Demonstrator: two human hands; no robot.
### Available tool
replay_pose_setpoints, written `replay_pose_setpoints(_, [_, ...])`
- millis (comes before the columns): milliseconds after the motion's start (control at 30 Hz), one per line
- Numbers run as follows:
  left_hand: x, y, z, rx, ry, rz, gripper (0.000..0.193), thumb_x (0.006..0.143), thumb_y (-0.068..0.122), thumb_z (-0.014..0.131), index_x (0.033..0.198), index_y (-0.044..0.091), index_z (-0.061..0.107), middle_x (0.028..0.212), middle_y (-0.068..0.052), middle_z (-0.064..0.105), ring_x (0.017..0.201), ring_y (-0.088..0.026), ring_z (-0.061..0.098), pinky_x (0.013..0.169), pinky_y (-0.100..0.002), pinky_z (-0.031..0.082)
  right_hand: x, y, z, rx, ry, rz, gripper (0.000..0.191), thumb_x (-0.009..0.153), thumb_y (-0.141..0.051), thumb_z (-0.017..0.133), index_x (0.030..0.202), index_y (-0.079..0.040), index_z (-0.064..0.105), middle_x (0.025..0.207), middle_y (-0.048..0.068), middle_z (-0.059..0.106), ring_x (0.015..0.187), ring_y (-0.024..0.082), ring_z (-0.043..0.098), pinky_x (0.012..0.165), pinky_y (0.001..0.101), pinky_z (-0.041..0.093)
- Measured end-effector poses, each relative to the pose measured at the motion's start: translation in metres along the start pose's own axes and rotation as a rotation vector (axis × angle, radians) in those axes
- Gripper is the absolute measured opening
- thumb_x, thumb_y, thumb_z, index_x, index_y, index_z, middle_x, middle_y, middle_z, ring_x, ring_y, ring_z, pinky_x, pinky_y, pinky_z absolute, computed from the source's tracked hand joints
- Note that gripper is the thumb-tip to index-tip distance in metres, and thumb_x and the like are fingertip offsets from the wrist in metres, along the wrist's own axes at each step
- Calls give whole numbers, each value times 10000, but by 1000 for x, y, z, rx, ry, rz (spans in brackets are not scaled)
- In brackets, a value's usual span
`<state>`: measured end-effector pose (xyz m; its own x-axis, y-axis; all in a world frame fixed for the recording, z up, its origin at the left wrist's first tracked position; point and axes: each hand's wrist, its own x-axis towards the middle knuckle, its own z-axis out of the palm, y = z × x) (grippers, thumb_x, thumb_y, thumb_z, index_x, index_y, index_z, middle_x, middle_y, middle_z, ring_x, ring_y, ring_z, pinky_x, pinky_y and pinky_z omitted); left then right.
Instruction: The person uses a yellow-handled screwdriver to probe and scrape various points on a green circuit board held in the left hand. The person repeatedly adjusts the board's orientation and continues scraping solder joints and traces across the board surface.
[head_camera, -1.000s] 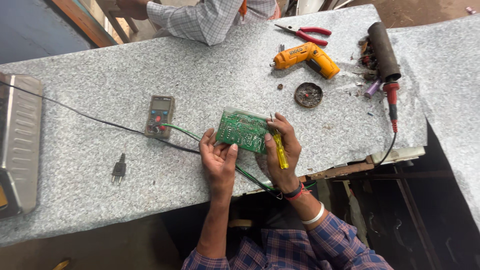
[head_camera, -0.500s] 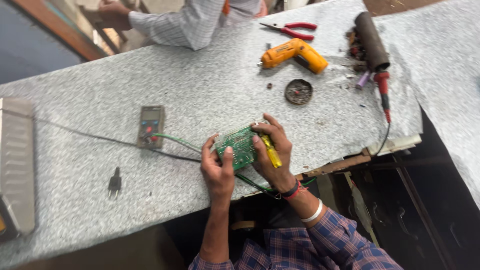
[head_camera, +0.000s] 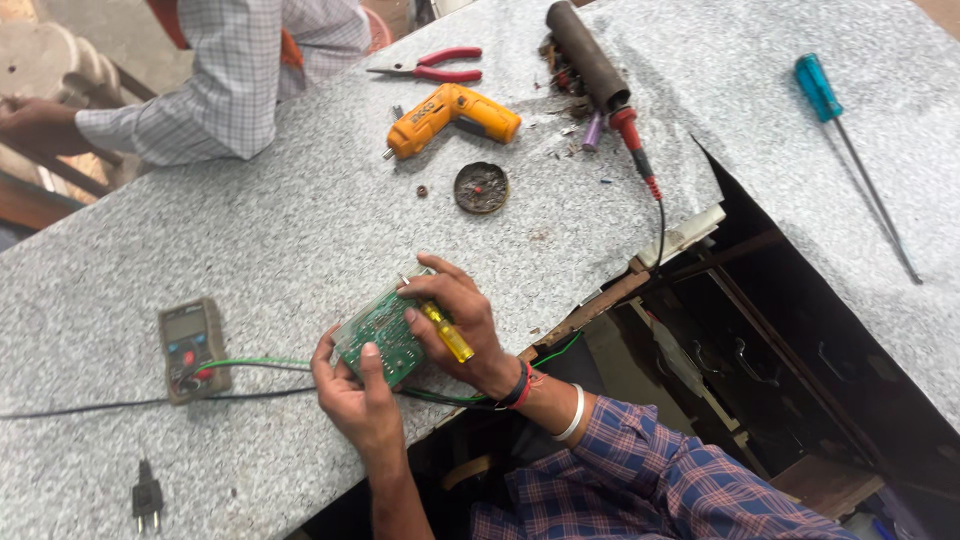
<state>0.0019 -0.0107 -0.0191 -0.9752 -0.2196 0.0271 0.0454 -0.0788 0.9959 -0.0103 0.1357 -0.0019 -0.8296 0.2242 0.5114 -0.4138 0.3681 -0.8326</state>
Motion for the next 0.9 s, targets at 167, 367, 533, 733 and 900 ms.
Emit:
replay_pose_setpoints(167, [-2, 5, 1, 85, -7, 39, 515, 985, 130, 634, 1426, -30, 420, 1168, -220, 696, 1013, -202, 710, 770, -288, 609, 1, -1, 0, 16, -8, -8, 230, 910, -93, 723, 1136, -69, 690, 1126, 103, 755, 1373, 370, 594, 1136, 453, 495])
replay_pose_setpoints(367, [-2, 3, 1, 88, -14, 69, 526, 997, 137, 636, 1442, -37, 417, 1204, -226, 682, 1065, -217, 693, 857, -310, 590, 0, 0, 0, 26, -11, -12, 234, 906, -88, 716, 1136, -72, 684, 1123, 98, 745, 1376, 379, 590, 1134, 452, 498])
replay_pose_setpoints(533, [-1, 0, 1, 99, -5, 74, 542, 980, 157, 638, 1436, -35, 417, 1198, -218, 681, 1085, -226, 692, 898, -325, 581, 0, 1, 0, 30, -14, -9, 222, 914, -101, 710, 1133, -70, 686, 1117, 101, 747, 1363, 379, 598, 1133, 452, 502])
replay_pose_setpoints(733, [-1, -1, 2, 99, -14, 107, 537, 991, 173, 642, 1438, -29, 424, 1186, -206, 693, 1076, -216, 684, 913, -326, 565, 2, 0, -2, 39, -17, -2, 215, 907, -101, 704, 1119, -67, 697, 1115, 116, 741, 1345, 373, 607, 1131, 454, 504])
replay_pose_setpoints(900, [-1, 1, 5, 122, 2, 88, 529, 983, 185, 645, 1424, -23, 440, 1126, -191, 714, 1021, -200, 682, 858, -314, 566, 3, -1, -3, 37, -22, 13, 220, 909, -84, 705, 1127, -59, 696, 1134, 125, 741, 1372, 380, 584, 1119, 453, 498])
